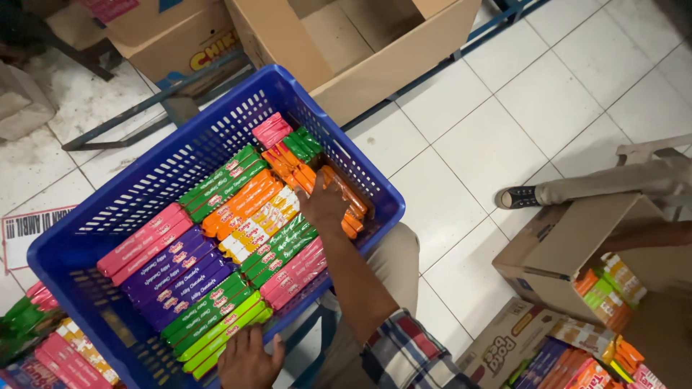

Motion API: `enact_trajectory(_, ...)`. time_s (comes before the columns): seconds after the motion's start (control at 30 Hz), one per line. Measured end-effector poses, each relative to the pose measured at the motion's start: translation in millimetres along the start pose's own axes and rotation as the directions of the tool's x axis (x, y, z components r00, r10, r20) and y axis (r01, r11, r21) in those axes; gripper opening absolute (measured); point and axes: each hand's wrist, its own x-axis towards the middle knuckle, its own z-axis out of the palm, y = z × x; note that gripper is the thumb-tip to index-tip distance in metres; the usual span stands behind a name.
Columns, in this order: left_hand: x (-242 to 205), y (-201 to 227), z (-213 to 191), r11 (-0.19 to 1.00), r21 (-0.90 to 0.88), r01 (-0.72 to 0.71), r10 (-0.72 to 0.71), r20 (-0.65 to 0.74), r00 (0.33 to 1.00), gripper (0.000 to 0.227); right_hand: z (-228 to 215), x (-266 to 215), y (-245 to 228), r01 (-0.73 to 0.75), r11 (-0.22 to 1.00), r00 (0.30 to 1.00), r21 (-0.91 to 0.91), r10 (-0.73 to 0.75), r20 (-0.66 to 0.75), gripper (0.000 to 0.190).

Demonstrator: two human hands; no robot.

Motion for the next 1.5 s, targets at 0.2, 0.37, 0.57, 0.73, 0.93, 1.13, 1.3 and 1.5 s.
enact_trajectory(0.2,-1,-4,3,0.999,-0.007,-0.035,0.036,0.031,0.999,0.040,-74,-20,-2,-0.119,0.975,0.975,0.187,0.079,0.209,0.116)
enact_trajectory(0.37,0,-5,-5,0.994,-0.081,-0.077,0.081,0.046,0.996,0.045,-80,-26,-5,-0.172,0.970,0.949,0.170,0.117,0.293,0.118)
enact_trajectory(0.57,-23,-13,34,0.978,-0.195,-0.075,0.073,-0.015,0.997,0.051,-68,-8,3,-0.156,0.970,0.949,0.185,0.095,0.301,0.121)
enact_trajectory(0.73,-24,-19,33,0.983,-0.172,-0.064,0.080,0.084,0.993,0.051,-61,2,6,-0.121,0.977,0.950,0.173,0.064,0.307,0.121)
enact_trajectory(0.93,-13,-14,21,0.978,-0.184,-0.098,0.107,0.038,0.994,0.055,-59,-2,3,-0.125,0.979,0.952,0.160,0.073,0.296,0.120)
enact_trajectory(1.13,6,-6,-12,0.987,-0.145,-0.068,0.080,0.080,0.994,0.049,0,3,2,0.024,0.999,0.993,0.031,-0.020,-0.112,0.094)
enact_trajectory(1.3,-8,-13,14,0.987,-0.094,-0.128,0.134,0.065,0.989,0.049,-39,-37,-20,0.037,0.984,0.994,-0.174,-0.018,0.107,0.075)
enact_trajectory(1.5,5,-5,-5,0.987,-0.146,-0.073,0.073,0.000,0.997,0.035,-22,-29,-3,0.131,0.946,0.991,-0.295,-0.130,0.023,0.076)
